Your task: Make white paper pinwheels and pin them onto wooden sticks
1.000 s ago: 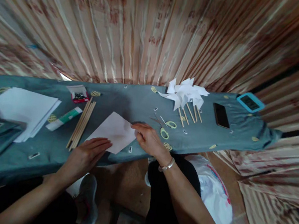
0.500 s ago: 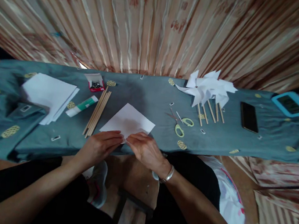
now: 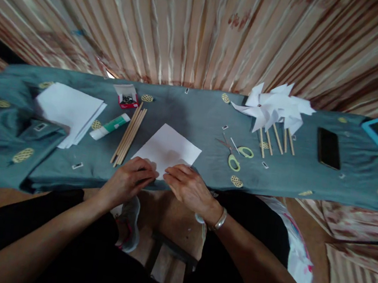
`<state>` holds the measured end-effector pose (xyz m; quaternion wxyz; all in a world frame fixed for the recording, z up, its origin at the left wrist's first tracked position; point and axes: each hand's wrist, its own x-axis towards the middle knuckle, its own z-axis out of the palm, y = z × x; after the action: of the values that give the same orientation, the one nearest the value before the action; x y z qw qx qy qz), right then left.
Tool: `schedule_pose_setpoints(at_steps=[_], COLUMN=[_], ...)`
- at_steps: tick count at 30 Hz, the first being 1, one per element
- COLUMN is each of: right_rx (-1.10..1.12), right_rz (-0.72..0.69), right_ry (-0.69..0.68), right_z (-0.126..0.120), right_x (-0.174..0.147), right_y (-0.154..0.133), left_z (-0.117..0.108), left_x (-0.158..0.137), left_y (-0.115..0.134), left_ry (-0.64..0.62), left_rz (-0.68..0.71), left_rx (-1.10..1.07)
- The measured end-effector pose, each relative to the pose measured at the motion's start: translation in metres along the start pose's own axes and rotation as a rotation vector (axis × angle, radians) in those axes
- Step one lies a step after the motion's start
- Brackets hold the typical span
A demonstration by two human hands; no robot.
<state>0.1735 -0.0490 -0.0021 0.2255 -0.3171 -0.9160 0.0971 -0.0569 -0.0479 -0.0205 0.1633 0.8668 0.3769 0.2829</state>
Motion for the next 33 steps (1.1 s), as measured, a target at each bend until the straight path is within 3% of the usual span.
schedule_pose_setpoints(at_steps=[6, 13, 21, 33], right_rx=[-0.152, 0.001, 0.068, 0.037], right_rz=[0.023, 0.050, 0.050, 0.045], right_ry=[-0.021, -0.066, -0.127, -0.127], right_z=[-0.006, 0.002, 0.001, -0.004], right_x=[0.005, 0.007, 0.014, 0.001], right_y=[0.012, -0.008, -0.007, -0.004], left_z=[0.003, 0.004, -0.003, -0.012], left_x=[0.005, 0.002, 0.004, -0.008], left_y=[-0.004, -0.003, -0.005, -0.014], left_ry=[-0.015, -0.054, -0.095, -0.006], left_rz=[-0.002, -0.032, 0.014, 0.002], left_rx=[0.038, 0.052, 0.096, 0.172])
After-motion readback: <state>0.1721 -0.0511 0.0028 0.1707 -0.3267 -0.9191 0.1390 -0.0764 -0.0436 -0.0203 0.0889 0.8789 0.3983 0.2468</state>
